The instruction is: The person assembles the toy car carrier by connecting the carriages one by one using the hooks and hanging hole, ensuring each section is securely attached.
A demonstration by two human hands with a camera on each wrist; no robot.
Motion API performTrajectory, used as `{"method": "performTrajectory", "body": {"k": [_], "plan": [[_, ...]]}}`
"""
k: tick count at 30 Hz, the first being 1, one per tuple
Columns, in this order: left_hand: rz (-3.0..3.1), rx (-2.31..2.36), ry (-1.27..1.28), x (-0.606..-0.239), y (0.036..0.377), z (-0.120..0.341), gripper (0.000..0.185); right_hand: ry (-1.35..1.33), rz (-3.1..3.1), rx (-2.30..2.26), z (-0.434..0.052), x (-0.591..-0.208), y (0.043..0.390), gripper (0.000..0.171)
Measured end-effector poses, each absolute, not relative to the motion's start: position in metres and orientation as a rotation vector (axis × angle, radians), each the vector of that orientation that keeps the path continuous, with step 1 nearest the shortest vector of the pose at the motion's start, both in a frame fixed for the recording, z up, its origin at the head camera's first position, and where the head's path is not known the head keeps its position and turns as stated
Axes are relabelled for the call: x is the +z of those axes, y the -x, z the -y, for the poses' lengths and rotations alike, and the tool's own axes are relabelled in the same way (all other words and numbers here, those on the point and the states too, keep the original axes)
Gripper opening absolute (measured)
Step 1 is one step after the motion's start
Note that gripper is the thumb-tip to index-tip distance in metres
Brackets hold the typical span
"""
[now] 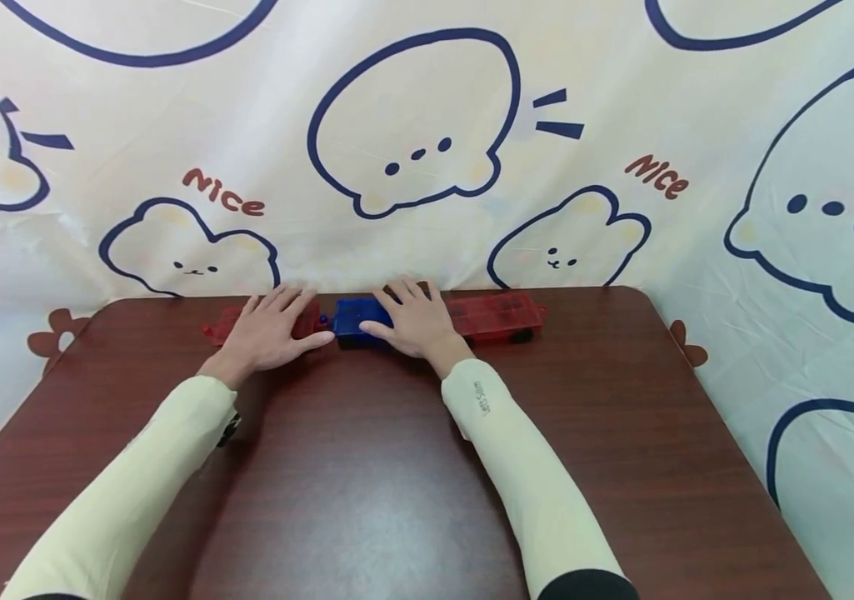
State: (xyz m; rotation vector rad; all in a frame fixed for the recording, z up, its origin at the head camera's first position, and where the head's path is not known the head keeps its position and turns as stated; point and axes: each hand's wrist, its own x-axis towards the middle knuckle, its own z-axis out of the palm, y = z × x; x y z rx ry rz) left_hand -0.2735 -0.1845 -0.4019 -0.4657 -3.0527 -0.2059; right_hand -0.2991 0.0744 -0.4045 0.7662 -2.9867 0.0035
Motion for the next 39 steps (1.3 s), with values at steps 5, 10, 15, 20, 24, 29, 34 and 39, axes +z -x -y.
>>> {"method": "performTrajectory", "body": {"k": [5,10,15,20,24,29,34,39], "plan": [[3.037,-0.197,0.461,-0.401,0.273,0.182,0.097,-0.748,2.981,0.033,-0.083,-0.403,0.295,0.081],[3.023,-0.166,0.478,-0.400,0.274,0.177,0.095,-0.739,3.002,0.045,-0.092,-0.400,0.293,0.081],[3.005,-0.140,0.480,-0.397,0.273,0.170,0.095,-0.710,2.989,0.026,-0.102,-0.398,0.293,0.082],[3.022,-0.120,0.473,-0.398,0.273,0.165,0.097,-0.683,2.997,0.026,-0.113,-0.397,0.292,0.083],[3.033,-0.117,0.468,-0.399,0.274,0.162,0.099,-0.672,3.011,0.036,-0.123,-0.397,0.292,0.084],[3.035,-0.125,0.478,-0.398,0.274,0.158,0.099,-0.665,3.009,0.032,-0.133,-0.395,0.291,0.084],[3.040,-0.131,0.492,-0.397,0.273,0.155,0.098,-0.677,3.002,0.038,-0.140,-0.393,0.291,0.084],[3.044,-0.128,0.492,-0.397,0.274,0.150,0.099,-0.670,2.987,0.051,-0.147,-0.394,0.291,0.083]]}}
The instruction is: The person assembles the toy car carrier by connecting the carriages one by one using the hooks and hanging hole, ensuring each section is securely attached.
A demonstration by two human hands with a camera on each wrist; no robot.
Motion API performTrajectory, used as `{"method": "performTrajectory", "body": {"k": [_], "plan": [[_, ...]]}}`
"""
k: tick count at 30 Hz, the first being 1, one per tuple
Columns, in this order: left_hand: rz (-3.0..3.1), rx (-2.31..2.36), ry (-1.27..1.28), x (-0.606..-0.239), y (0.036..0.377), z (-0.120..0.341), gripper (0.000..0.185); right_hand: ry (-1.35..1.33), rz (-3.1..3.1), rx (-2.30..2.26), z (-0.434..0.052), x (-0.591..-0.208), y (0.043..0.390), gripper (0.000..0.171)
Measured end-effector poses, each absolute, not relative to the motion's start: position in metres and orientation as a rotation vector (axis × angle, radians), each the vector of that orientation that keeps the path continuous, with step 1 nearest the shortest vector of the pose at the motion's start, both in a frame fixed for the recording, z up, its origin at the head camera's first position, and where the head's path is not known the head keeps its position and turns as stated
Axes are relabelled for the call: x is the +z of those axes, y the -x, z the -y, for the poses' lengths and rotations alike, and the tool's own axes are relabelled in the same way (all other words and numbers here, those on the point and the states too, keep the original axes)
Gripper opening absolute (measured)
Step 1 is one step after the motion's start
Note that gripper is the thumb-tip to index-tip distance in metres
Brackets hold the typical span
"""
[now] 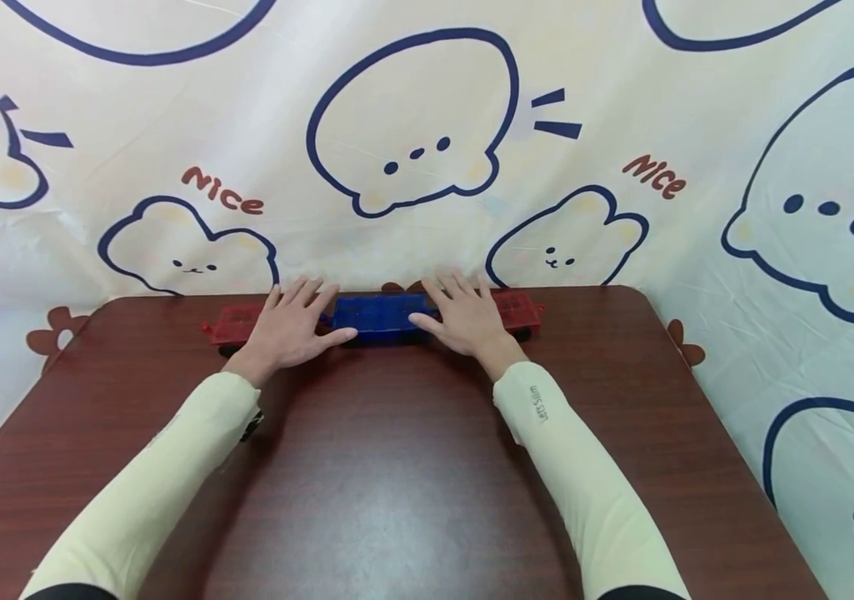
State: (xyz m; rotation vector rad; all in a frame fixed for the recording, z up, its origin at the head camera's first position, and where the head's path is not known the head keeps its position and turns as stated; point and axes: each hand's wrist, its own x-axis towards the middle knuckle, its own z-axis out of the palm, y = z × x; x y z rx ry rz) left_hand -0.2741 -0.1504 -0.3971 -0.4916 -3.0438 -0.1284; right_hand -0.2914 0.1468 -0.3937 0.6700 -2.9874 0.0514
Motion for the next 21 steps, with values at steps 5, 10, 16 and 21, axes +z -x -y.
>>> {"method": "performTrajectory", "body": {"k": [5,10,16,21], "plan": [[3.040,-0.151,0.496,-0.398,0.274,0.145,0.098,-0.655,2.975,0.093,-0.154,-0.397,0.292,0.081],[3.030,-0.177,0.512,-0.399,0.274,0.141,0.096,-0.628,2.987,0.097,-0.160,-0.400,0.292,0.081],[3.018,-0.142,0.516,-0.399,0.275,0.138,0.098,-0.615,2.992,0.110,-0.166,-0.401,0.293,0.081],[3.018,-0.121,0.528,-0.400,0.275,0.135,0.097,-0.615,2.993,0.106,-0.171,-0.402,0.291,0.079]]}}
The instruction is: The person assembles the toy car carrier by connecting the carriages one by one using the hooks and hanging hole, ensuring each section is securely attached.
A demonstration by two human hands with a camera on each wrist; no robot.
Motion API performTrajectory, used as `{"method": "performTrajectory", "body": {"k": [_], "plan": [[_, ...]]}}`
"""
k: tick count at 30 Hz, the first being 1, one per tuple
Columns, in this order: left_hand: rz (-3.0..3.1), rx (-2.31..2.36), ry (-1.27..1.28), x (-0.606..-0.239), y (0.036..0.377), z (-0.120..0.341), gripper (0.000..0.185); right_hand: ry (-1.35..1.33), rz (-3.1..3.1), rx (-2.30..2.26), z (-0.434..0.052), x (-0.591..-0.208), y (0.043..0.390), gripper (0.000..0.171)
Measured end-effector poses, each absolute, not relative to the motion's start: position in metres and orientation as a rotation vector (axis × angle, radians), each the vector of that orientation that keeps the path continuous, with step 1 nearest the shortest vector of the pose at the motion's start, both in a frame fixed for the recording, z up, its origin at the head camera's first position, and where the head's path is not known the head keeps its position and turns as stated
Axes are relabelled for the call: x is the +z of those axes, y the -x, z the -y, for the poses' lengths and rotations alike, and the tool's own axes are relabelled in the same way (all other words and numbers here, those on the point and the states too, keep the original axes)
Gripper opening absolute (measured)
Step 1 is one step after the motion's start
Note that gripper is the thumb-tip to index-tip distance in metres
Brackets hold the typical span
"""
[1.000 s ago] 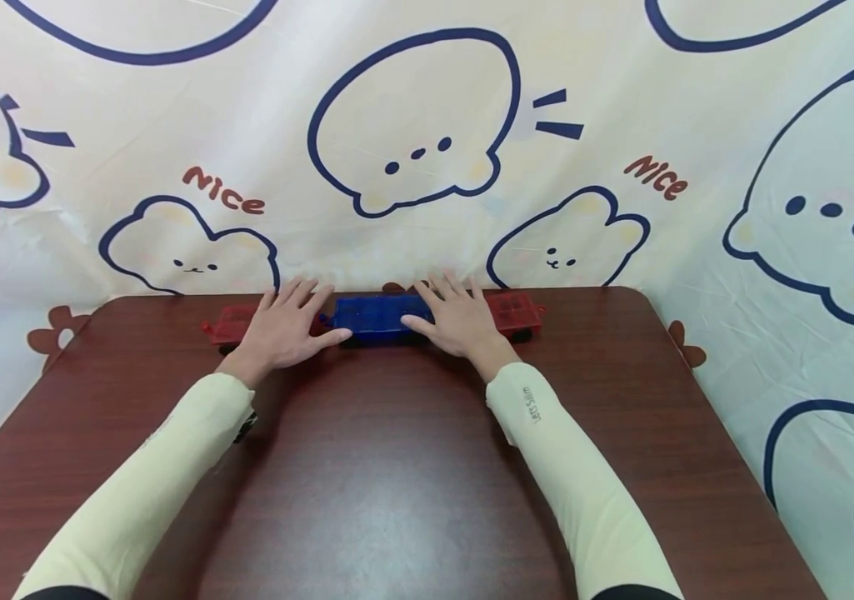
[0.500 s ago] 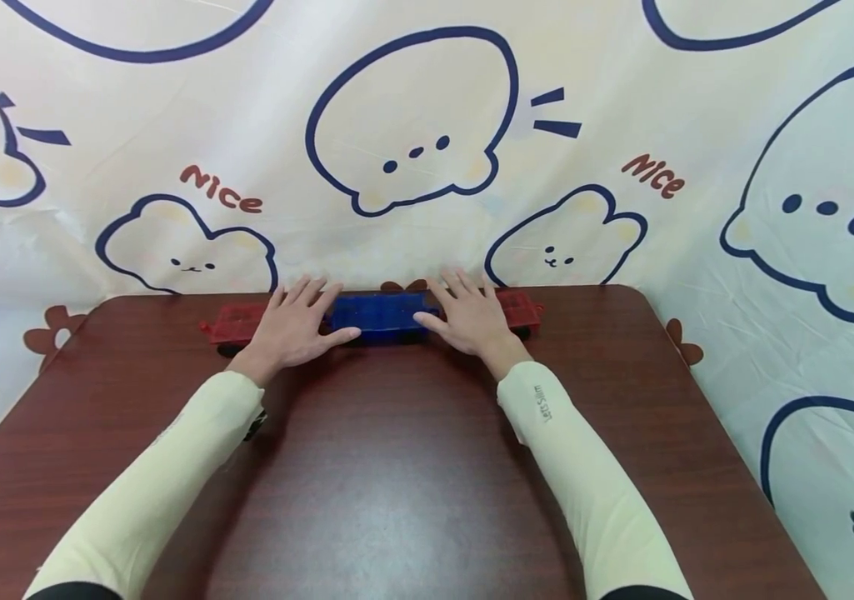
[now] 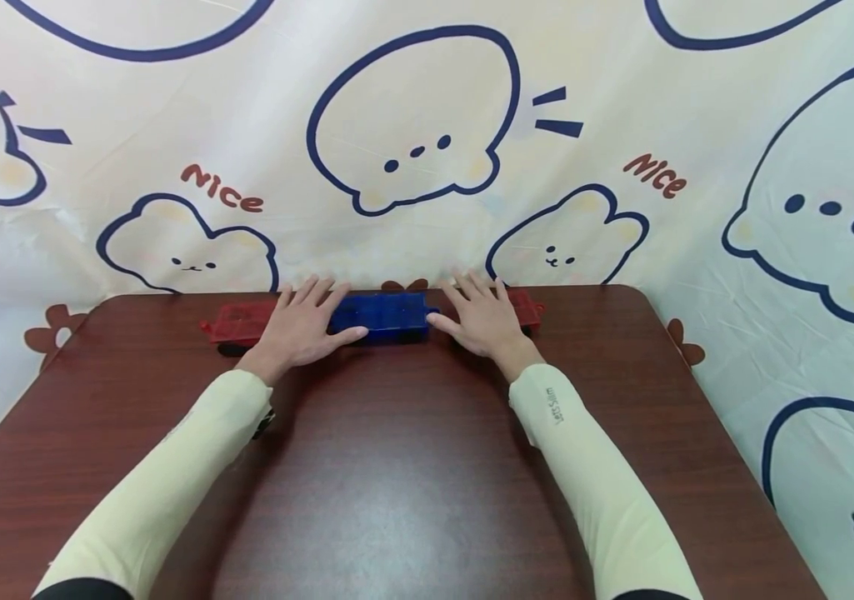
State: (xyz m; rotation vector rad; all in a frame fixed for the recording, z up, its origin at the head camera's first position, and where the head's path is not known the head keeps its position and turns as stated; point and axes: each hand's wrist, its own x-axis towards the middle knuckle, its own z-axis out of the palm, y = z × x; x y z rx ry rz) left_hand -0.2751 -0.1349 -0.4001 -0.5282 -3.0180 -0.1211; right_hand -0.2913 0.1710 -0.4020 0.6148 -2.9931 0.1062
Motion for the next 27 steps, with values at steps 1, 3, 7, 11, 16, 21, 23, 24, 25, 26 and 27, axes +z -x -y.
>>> {"method": "performTrajectory", "body": {"k": [1,3,7,11,16,21,23,24,25,26,27], "plan": [[3.020,-0.121,0.527,-0.400,0.275,0.134,0.097,-0.617,2.993,0.109,-0.172,-0.402,0.291,0.079],[3.024,-0.126,0.527,-0.400,0.275,0.133,0.096,-0.619,2.990,0.114,-0.174,-0.402,0.290,0.078],[3.030,-0.138,0.526,-0.401,0.276,0.129,0.095,-0.627,2.998,0.120,-0.176,-0.403,0.289,0.079],[3.025,-0.133,0.534,-0.401,0.277,0.126,0.095,-0.632,3.004,0.131,-0.179,-0.405,0.289,0.079],[3.035,-0.138,0.533,-0.403,0.278,0.122,0.094,-0.626,3.002,0.139,-0.182,-0.407,0.288,0.079],[3.043,-0.147,0.533,-0.403,0.278,0.119,0.094,-0.617,3.016,0.129,-0.185,-0.408,0.288,0.079],[3.046,-0.154,0.535,-0.402,0.278,0.118,0.094,-0.613,3.022,0.126,-0.187,-0.409,0.289,0.079],[3.045,-0.160,0.538,-0.402,0.278,0.117,0.094,-0.610,3.023,0.125,-0.188,-0.409,0.289,0.080],[3.044,-0.165,0.541,-0.402,0.278,0.116,0.094,-0.609,3.023,0.123,-0.189,-0.409,0.289,0.079],[3.044,-0.167,0.544,-0.402,0.278,0.116,0.093,-0.608,3.026,0.122,-0.189,-0.409,0.289,0.079],[3.044,-0.170,0.547,-0.402,0.278,0.115,0.093,-0.608,3.025,0.120,-0.190,-0.409,0.290,0.079]]}}
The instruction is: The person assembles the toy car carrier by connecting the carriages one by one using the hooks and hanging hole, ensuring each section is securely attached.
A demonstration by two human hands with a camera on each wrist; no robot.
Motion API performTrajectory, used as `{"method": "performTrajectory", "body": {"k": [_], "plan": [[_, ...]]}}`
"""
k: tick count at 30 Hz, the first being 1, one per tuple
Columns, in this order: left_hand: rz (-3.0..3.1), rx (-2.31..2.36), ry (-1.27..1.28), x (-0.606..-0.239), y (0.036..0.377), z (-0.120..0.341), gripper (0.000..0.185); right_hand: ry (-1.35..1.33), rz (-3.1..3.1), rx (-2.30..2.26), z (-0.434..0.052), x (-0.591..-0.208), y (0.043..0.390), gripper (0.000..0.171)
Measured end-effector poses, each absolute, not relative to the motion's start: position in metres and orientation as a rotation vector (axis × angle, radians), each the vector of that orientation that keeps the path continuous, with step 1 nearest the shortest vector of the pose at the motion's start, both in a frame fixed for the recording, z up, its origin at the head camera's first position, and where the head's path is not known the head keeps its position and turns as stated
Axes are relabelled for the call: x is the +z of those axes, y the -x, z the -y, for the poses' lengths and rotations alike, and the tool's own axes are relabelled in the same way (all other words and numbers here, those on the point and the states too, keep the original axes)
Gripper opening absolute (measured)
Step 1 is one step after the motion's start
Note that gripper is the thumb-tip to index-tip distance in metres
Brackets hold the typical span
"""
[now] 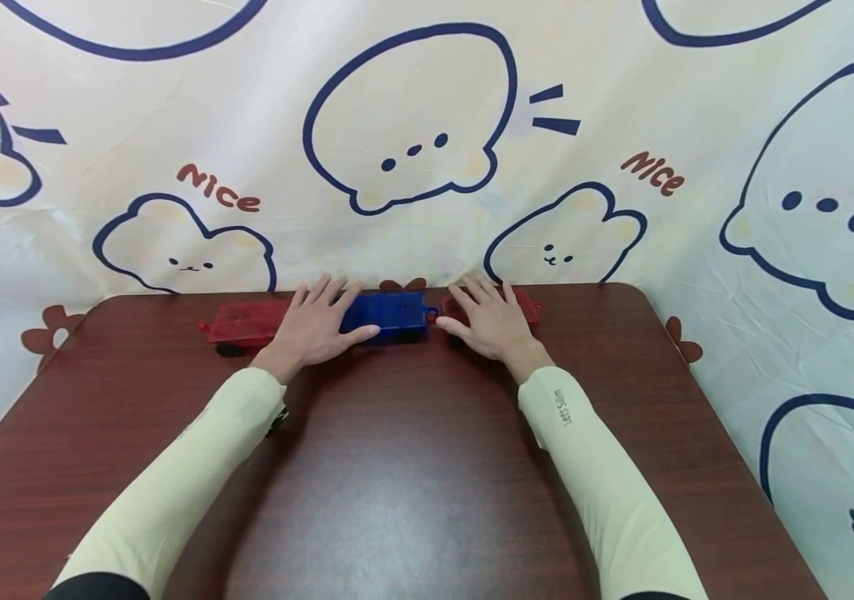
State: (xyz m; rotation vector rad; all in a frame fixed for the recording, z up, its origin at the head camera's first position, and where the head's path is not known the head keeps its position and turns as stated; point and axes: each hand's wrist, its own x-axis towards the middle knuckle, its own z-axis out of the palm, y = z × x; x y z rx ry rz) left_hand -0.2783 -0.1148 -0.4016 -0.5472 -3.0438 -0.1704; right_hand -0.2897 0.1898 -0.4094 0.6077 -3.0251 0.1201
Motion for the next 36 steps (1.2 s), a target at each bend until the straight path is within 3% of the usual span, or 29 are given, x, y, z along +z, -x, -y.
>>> {"method": "performTrajectory", "body": {"k": [36], "plan": [[3.076,-0.108,0.574,-0.409,0.283,0.086,0.092,-0.576,3.053,0.094,-0.197,-0.414,0.290,0.087]]}}
